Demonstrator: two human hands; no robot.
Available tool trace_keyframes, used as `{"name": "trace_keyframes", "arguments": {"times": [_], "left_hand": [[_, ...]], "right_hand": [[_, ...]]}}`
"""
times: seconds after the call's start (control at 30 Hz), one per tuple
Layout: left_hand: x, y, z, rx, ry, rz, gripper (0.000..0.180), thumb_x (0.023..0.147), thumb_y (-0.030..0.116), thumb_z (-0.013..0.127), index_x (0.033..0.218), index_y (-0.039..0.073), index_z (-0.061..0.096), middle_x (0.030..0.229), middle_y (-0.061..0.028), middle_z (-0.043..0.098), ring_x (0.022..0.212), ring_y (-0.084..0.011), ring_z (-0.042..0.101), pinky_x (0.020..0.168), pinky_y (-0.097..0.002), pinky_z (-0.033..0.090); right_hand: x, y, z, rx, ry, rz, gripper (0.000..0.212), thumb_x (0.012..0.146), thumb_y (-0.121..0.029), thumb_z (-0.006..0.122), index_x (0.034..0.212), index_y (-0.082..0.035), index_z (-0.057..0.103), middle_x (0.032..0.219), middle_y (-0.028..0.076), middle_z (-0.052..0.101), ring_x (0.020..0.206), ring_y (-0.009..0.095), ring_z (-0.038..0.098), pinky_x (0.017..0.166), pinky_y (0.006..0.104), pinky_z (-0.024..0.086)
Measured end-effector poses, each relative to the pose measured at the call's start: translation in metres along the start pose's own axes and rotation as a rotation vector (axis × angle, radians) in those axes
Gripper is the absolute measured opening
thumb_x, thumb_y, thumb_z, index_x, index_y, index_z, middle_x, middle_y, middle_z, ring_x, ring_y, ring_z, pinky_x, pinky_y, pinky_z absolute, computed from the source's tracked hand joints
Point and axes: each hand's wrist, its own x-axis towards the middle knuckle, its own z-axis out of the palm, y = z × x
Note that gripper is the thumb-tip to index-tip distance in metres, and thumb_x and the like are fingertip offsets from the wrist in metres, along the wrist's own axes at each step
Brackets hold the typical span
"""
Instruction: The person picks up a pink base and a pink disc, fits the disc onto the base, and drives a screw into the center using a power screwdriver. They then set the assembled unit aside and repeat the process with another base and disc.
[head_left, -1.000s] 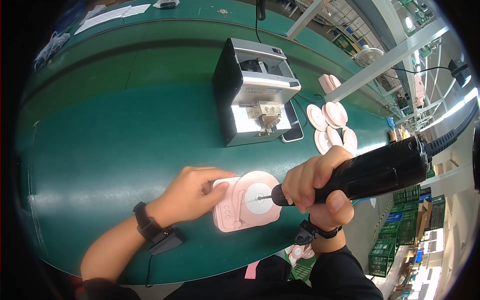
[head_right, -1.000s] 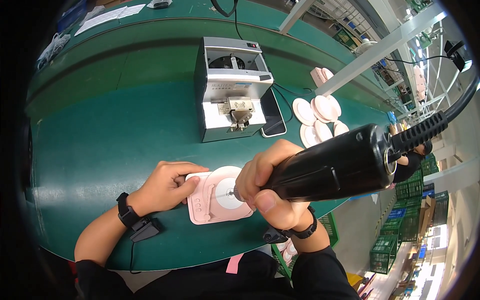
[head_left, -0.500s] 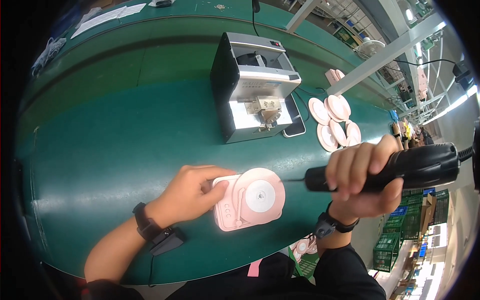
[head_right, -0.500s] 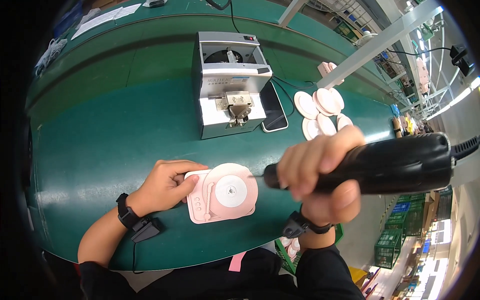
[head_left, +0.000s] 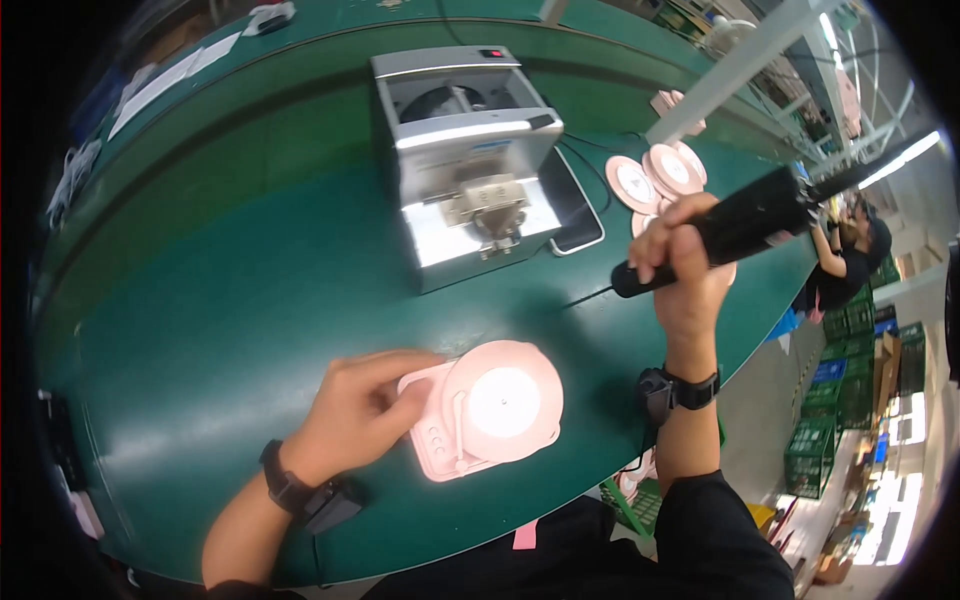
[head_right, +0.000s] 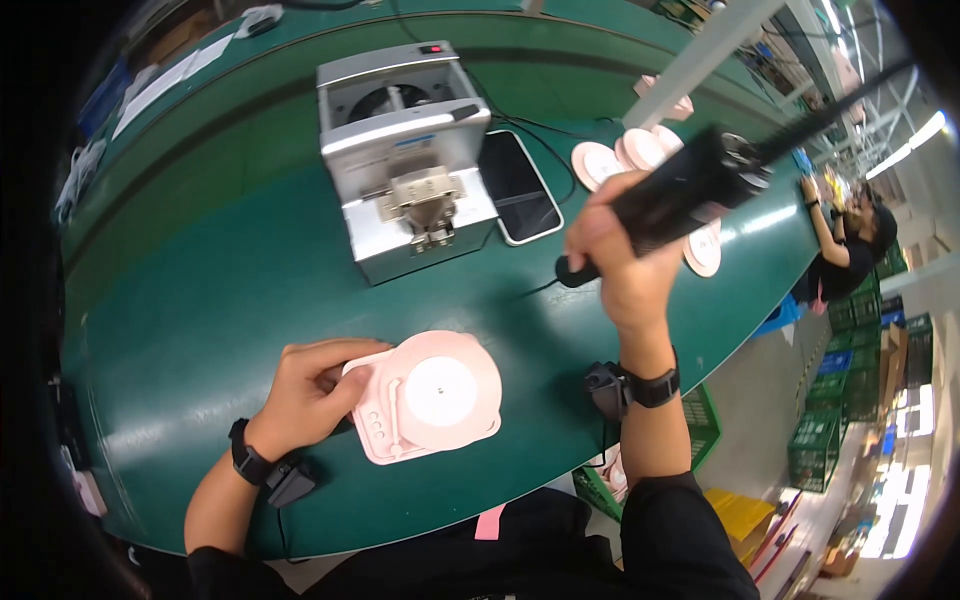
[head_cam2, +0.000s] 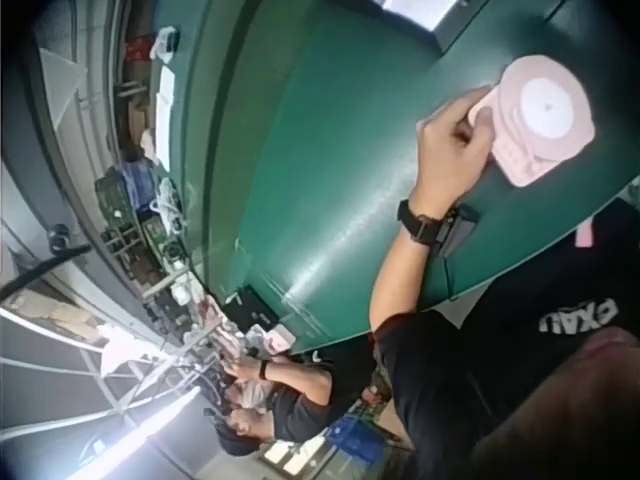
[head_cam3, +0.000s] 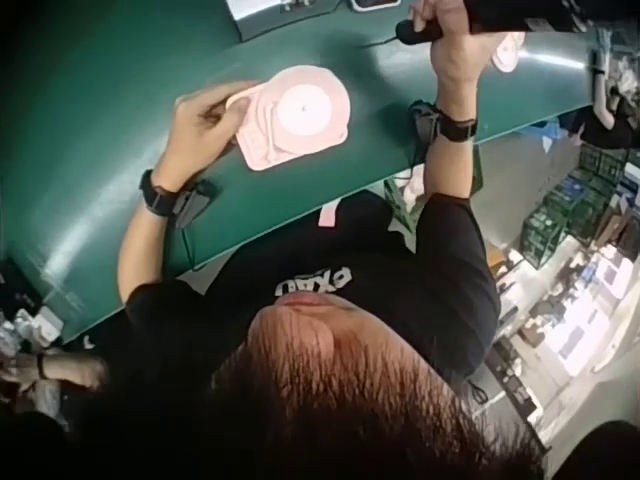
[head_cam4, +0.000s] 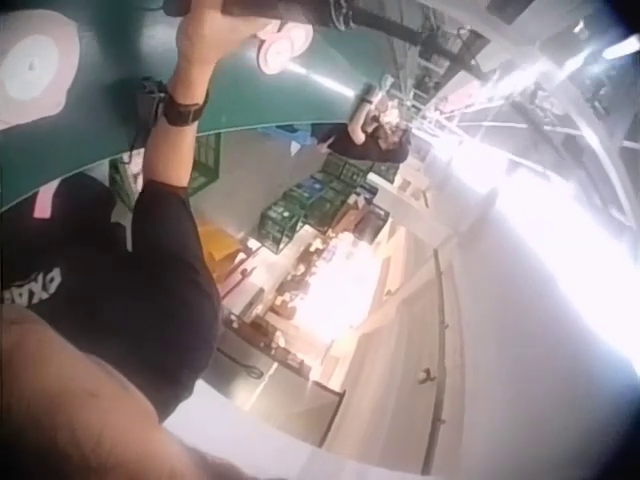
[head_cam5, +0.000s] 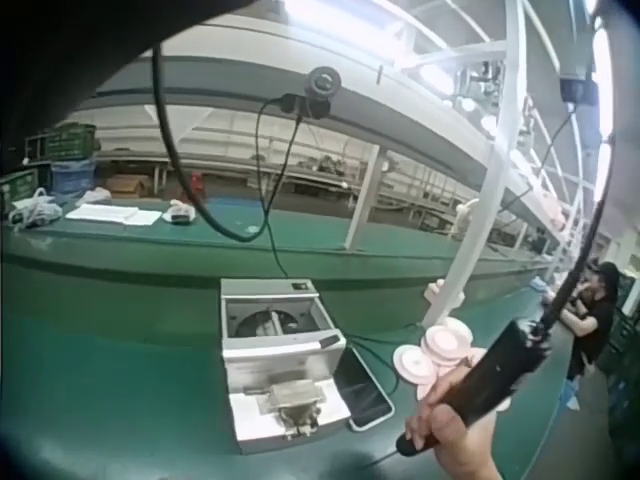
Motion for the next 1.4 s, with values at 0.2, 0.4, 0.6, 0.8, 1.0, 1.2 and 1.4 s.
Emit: {"name": "trace_keyframes", "arguments": {"times": [0.2, 0.4, 0.6, 0.8, 1.0, 1.2, 1.4], "left_hand": [[0.002, 0.018, -0.001, 0.083, 0.003, -0.069, 0.028, 0.094, 0.001, 0.061, 0.119, -0.006, 0.072, 0.110, -0.0140, 0.077, 0.078, -0.0073, 0.067, 0.062, -0.0198, 0.053], [-0.003, 0.004, 0.001, 0.070, 0.074, -0.072, 0.031, 0.090, 0.001, 0.066, 0.119, 0.000, 0.075, 0.111, -0.0147, 0.077, 0.067, -0.0053, 0.066, 0.054, -0.0187, 0.049], [-0.002, 0.006, 0.001, 0.086, 0.051, -0.064, 0.030, 0.091, 0.002, 0.067, 0.120, -0.003, 0.073, 0.115, -0.0177, 0.076, 0.081, -0.0104, 0.072, 0.062, -0.0203, 0.055], [-0.004, 0.012, 0.000, 0.101, 0.046, -0.093, 0.029, 0.092, 0.004, 0.066, 0.119, -0.004, 0.073, 0.117, -0.0190, 0.075, 0.088, -0.0145, 0.074, 0.066, -0.0232, 0.058], [0.000, 0.013, 0.001, 0.134, 0.033, -0.061, 0.028, 0.093, 0.004, 0.065, 0.119, -0.004, 0.073, 0.117, -0.0200, 0.075, 0.091, -0.0179, 0.075, 0.071, -0.0257, 0.060], [0.000, 0.012, -0.002, 0.100, 0.058, -0.028, 0.027, 0.093, 0.004, 0.065, 0.118, -0.005, 0.073, 0.117, -0.0206, 0.074, 0.093, -0.0192, 0.075, 0.074, -0.0266, 0.060], [0.007, 0.020, -0.047, -0.060, -0.099, -0.333, 0.026, 0.096, 0.003, 0.066, 0.117, -0.012, 0.070, 0.118, -0.0232, 0.073, 0.086, -0.0173, 0.072, 0.074, -0.0262, 0.058]], "right_hand": [[-0.012, 0.020, 0.011, -0.130, 0.018, 0.178, 0.007, 0.088, 0.005, 0.062, 0.092, 0.002, 0.056, 0.070, 0.008, 0.061, 0.058, 0.014, 0.059, 0.054, 0.0269, 0.045], [-0.010, 0.027, 0.007, -0.101, 0.006, 0.130, 0.006, 0.089, 0.007, 0.063, 0.090, 0.004, 0.057, 0.069, 0.007, 0.059, 0.055, 0.014, 0.059, 0.052, 0.0260, 0.046], [-0.014, 0.031, 0.007, -0.122, 0.027, 0.059, 0.012, 0.088, 0.010, 0.064, 0.096, 0.006, 0.057, 0.074, 0.008, 0.060, 0.056, 0.014, 0.060, 0.052, 0.0258, 0.047], [-0.017, 0.047, 0.002, -0.189, -0.142, -0.153, 0.088, 0.083, 0.020, 0.062, 0.158, -0.003, 0.022, 0.100, 0.011, 0.063, 0.075, 0.012, 0.063, 0.056, 0.0247, 0.049], [-0.016, 0.037, 0.009, -0.098, -0.027, -0.023, 0.043, 0.085, 0.002, 0.073, 0.121, 0.000, 0.049, 0.087, 0.005, 0.067, 0.071, 0.009, 0.060, 0.060, 0.0254, 0.049], [-0.013, 0.034, 0.006, -0.194, -0.069, 0.009, 0.039, 0.086, 0.012, 0.068, 0.122, 0.002, 0.055, 0.086, 0.008, 0.066, 0.065, 0.012, 0.063, 0.055, 0.0239, 0.048], [-0.016, 0.034, 0.010, -0.067, 0.098, 0.063, 0.021, 0.085, -0.007, 0.081, 0.094, 0.000, 0.064, 0.079, 0.002, 0.067, 0.070, 0.009, 0.060, 0.064, 0.0264, 0.049]]}}
